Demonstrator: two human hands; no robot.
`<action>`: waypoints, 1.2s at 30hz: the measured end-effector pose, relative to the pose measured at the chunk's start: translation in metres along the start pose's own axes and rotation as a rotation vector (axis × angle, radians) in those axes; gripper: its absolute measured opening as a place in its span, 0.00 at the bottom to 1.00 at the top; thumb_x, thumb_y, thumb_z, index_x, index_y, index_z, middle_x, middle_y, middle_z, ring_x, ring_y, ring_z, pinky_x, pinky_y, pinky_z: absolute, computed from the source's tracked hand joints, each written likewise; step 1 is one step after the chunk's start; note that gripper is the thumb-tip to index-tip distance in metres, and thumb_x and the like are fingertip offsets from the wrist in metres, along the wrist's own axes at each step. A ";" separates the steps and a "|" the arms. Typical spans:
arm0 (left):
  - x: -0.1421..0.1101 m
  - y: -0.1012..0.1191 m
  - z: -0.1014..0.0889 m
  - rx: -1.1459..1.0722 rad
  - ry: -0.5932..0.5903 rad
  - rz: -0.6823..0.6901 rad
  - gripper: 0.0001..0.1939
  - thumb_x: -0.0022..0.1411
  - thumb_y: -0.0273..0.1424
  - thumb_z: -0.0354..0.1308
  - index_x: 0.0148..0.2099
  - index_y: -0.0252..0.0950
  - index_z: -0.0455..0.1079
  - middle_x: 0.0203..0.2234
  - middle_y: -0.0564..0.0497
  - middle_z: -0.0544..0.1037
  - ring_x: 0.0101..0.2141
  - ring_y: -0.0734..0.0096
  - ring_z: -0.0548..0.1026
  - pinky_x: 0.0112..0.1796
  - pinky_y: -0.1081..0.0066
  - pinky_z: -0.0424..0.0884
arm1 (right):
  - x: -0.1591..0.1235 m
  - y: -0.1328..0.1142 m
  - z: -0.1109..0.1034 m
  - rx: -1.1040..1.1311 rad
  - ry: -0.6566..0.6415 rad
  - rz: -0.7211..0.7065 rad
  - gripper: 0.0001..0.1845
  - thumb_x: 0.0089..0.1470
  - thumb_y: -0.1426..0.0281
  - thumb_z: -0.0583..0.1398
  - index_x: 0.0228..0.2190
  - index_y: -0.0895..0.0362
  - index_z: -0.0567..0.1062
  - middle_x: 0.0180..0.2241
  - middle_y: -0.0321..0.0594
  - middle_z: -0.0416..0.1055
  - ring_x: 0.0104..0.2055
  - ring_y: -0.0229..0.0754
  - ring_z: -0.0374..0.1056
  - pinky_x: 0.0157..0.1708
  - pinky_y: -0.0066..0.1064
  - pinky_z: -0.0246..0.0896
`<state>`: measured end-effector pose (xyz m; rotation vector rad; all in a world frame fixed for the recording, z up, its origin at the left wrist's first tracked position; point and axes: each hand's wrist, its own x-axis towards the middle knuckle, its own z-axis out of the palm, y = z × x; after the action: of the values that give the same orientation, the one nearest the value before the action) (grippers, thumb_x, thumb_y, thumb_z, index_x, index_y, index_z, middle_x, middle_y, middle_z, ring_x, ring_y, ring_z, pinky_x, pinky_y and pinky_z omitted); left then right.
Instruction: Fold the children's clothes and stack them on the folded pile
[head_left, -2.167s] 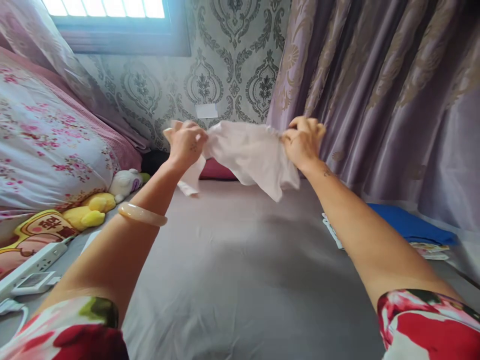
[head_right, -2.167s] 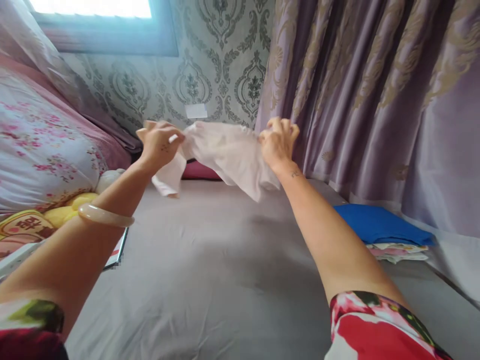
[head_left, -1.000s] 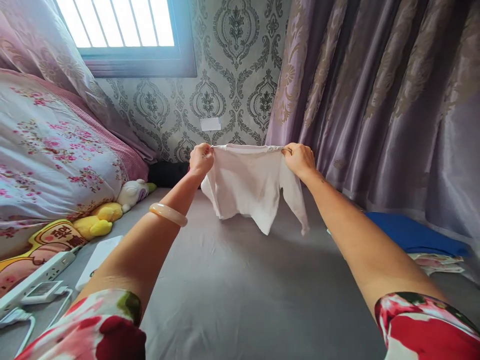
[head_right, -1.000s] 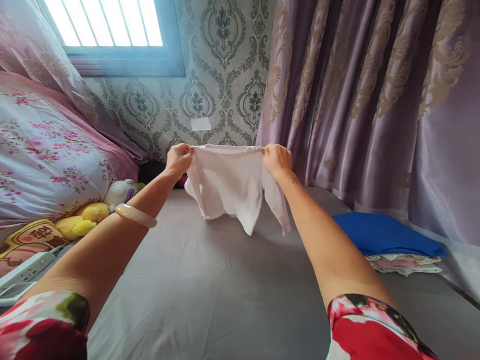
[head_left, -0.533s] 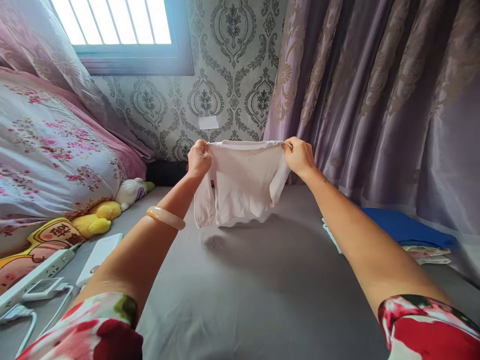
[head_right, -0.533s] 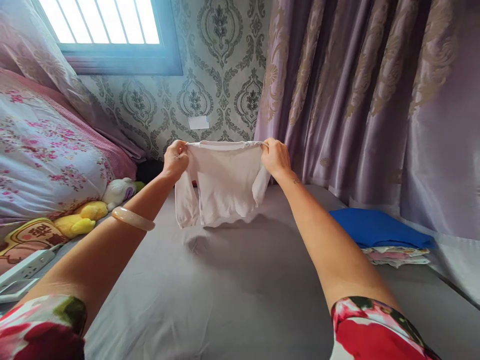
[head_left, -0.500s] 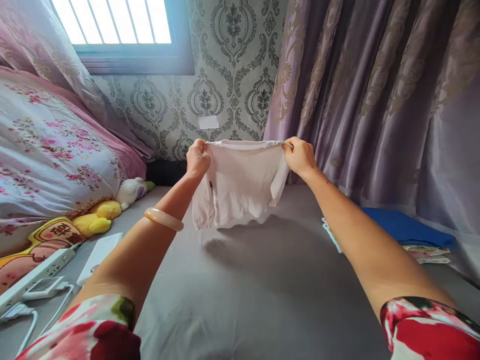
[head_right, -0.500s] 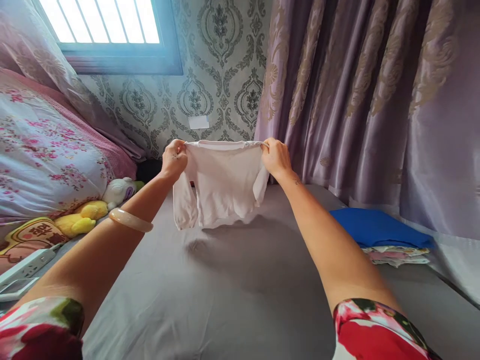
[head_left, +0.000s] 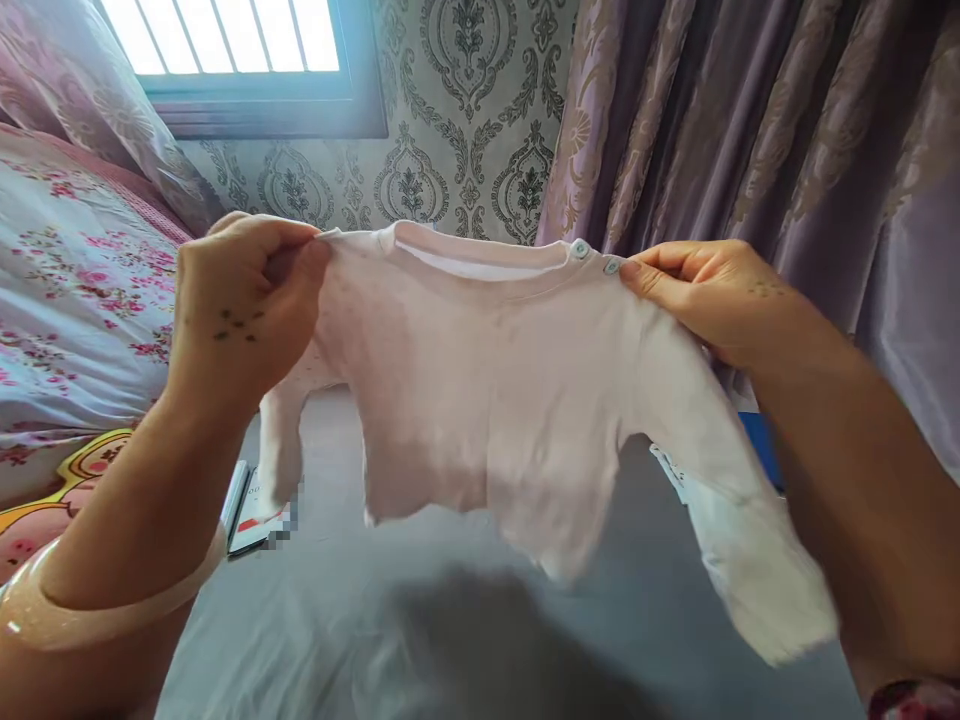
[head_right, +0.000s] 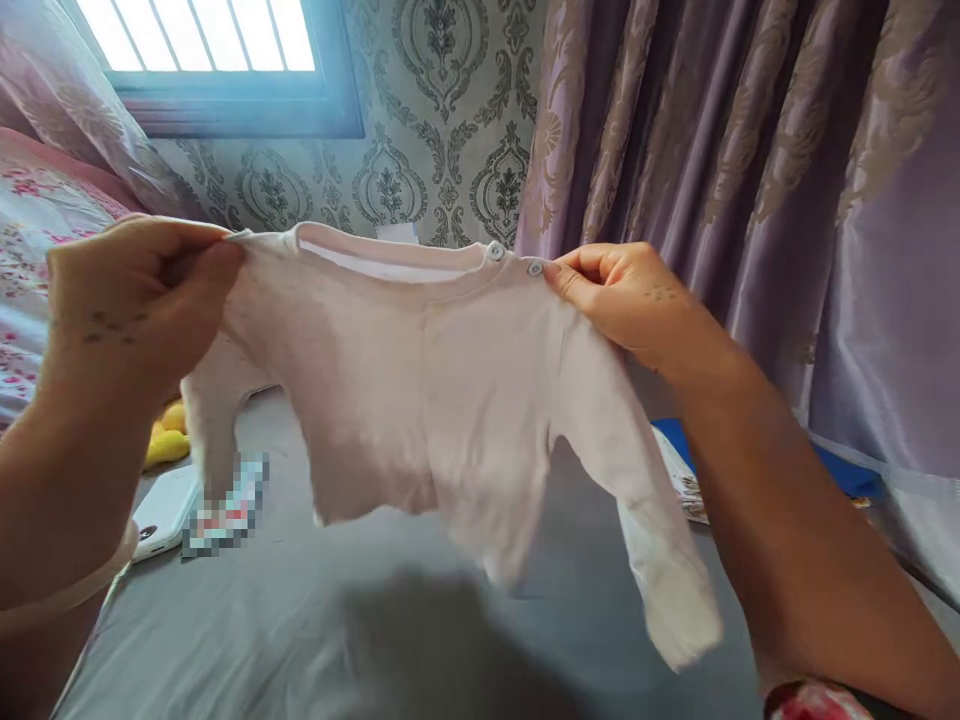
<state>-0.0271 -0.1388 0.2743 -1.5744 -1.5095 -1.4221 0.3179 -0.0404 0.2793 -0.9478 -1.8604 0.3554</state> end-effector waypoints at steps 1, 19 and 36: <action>0.002 -0.004 0.003 0.002 -0.027 0.003 0.17 0.59 0.37 0.53 0.44 0.32 0.76 0.30 0.56 0.70 0.33 0.77 0.69 0.42 0.68 0.66 | 0.002 0.002 0.002 0.026 -0.035 0.054 0.24 0.54 0.48 0.59 0.33 0.56 0.79 0.24 0.34 0.73 0.22 0.32 0.66 0.23 0.26 0.56; -0.181 -0.119 0.230 0.249 -0.760 -0.234 0.15 0.65 0.28 0.44 0.39 0.33 0.73 0.36 0.42 0.75 0.40 0.62 0.71 0.42 0.68 0.65 | -0.056 0.195 0.181 -0.676 -0.496 0.248 0.17 0.66 0.67 0.47 0.45 0.57 0.73 0.47 0.46 0.73 0.49 0.43 0.68 0.43 0.28 0.56; -0.167 -0.153 0.257 0.453 -0.875 0.164 0.16 0.68 0.26 0.41 0.50 0.33 0.68 0.44 0.39 0.71 0.45 0.54 0.66 0.44 0.60 0.61 | -0.033 0.247 0.222 -0.947 -0.526 0.127 0.20 0.68 0.66 0.40 0.47 0.59 0.68 0.48 0.51 0.67 0.46 0.46 0.69 0.39 0.33 0.59</action>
<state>-0.0579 0.0652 0.0011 -2.0464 -1.9086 -0.2136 0.2450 0.1315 0.0031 -1.7241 -2.5072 -0.2836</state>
